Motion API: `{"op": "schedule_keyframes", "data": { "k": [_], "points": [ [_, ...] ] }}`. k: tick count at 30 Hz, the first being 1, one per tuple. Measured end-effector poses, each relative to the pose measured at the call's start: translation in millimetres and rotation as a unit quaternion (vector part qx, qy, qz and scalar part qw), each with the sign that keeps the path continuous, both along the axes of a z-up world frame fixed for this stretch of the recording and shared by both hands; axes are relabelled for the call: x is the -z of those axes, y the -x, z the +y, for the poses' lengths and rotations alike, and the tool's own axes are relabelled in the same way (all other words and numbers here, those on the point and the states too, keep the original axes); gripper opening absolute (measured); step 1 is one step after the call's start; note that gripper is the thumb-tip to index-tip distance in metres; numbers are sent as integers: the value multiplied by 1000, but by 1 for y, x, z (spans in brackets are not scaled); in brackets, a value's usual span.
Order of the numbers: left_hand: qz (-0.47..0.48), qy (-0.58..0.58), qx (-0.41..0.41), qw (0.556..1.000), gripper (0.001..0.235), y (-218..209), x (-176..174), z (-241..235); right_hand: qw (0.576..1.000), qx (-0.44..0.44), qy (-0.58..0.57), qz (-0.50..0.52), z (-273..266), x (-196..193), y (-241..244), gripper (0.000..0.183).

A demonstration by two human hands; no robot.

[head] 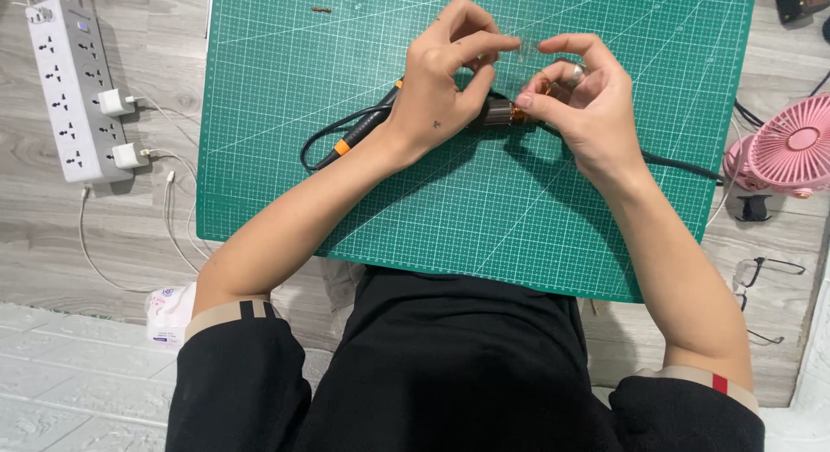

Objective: The person assembles a small electronic device on a green cutting mat. They insert a black cable into a cylindrical component, secure it with a screw, and attach a small green circuit board to the assembly.

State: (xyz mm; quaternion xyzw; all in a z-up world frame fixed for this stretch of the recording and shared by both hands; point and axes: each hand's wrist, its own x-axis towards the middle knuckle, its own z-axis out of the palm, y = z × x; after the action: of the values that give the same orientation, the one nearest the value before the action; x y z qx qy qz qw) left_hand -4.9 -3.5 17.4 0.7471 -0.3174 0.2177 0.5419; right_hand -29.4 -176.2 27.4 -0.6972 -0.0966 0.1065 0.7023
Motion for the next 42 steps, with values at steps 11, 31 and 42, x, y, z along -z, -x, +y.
{"op": "schedule_keyframes", "data": {
  "k": [11, 31, 42],
  "points": [
    [-56, -76, -44, 995, 23, 0, 1, 3, 943, 78, 154, -283, -3, 3, -1, 12],
    [52, 75, 41, 995, 30, 0, -4, 2, 904, 0, 266, -335, 1, 0, -12, 46],
    [-24, 22, -54, 998, 9, -2, -6, 4, 852, 29, 263, -453, -7, 6, -10, 17]
  ]
}}
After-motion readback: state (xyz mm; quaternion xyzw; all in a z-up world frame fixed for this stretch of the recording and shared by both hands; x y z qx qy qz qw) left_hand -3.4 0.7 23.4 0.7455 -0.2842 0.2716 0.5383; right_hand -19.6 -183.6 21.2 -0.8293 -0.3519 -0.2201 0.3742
